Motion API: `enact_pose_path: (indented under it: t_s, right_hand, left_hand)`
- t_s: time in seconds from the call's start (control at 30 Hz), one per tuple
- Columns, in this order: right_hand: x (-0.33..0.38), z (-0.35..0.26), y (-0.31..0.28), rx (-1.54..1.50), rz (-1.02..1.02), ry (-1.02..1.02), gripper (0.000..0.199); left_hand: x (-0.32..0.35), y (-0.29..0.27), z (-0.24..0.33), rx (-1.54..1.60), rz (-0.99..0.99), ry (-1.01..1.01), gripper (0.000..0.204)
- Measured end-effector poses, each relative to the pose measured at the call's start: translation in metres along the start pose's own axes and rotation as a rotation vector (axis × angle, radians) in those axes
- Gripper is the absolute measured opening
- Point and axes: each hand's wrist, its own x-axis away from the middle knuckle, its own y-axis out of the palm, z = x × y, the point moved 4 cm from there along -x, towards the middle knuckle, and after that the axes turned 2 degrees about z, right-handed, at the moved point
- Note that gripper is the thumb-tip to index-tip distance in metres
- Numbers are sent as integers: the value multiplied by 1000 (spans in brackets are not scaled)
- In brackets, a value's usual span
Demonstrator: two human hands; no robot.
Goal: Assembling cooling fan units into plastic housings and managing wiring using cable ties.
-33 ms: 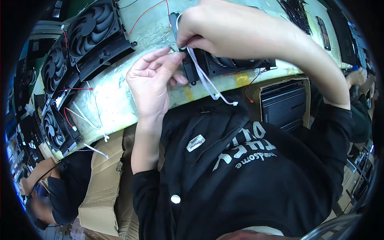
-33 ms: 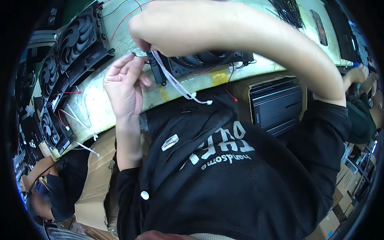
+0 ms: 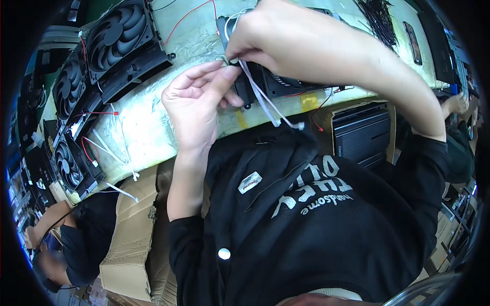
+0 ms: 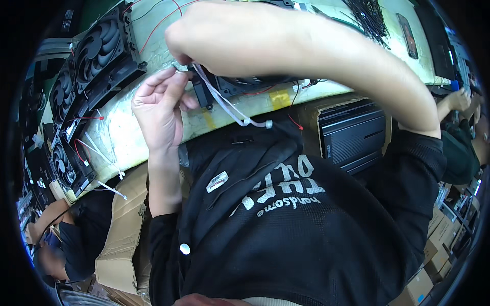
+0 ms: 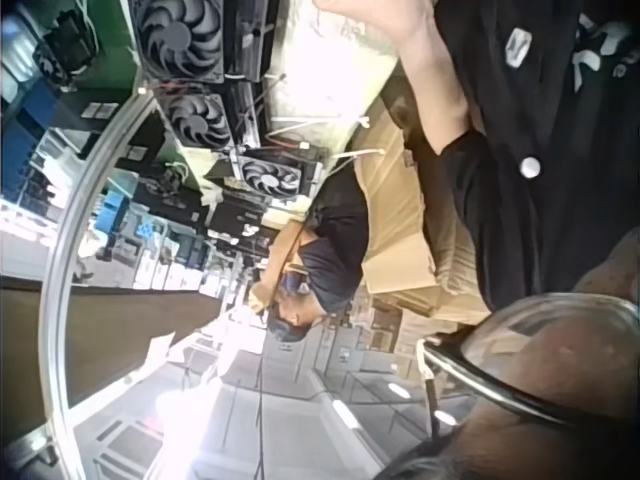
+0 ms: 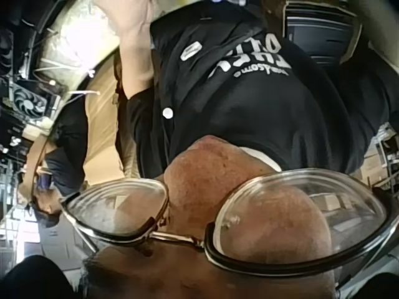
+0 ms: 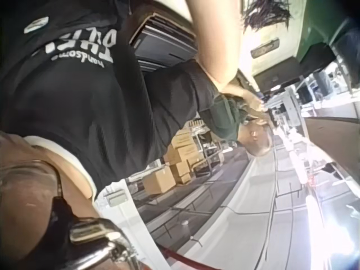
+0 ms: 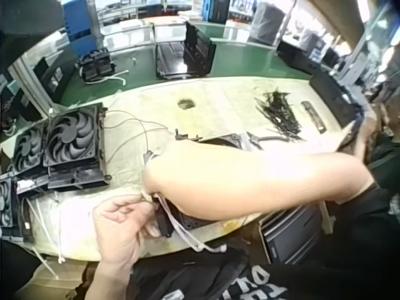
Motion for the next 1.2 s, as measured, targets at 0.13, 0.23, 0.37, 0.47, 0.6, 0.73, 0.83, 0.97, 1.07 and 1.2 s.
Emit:
enact_pose_path:
  t_s: [0.13, 0.23, 0.37, 0.47, 0.6, 0.73, 0.83, 0.97, 1.07, 1.2]
  right_hand:
    - [13, 1, 5, -39, 154, 151, 10]
    - [19, 15, 16, -126, 244, 182, 9]
    - [30, 20, 27, -180, 385, 179, 16]
    - [31, 23, 31, -150, 417, 172, 21]
    - [32, 24, 31, -179, 418, 135, 19]
    - [32, 24, 31, -183, 438, 78, 18]
    - [31, 27, 28, -173, 441, 9, 17]
    - [26, 31, 23, -289, 296, 58, 16]
    - [19, 24, 6, -504, 164, 219, 15]
    - [15, 39, 16, -832, 78, 466, 17]
  left_hand:
    - [-2, 16, 7, -164, -62, 78, 18]
    - [0, 21, 7, -142, -99, 65, 17]
    - [1, 25, 10, -139, -81, 53, 17]
    - [0, 23, 10, -114, -88, 39, 17]
    - [-1, 24, 9, -109, -89, 19, 18]
    - [-3, 25, 10, -75, -75, 6, 17]
    - [-7, 23, 12, -91, -75, 16, 17]
    - [-10, 21, 10, -56, -84, 35, 17]
    - [-12, 21, 13, -66, -78, 6, 20]
    - [-14, 20, 17, -167, -83, -13, 23]
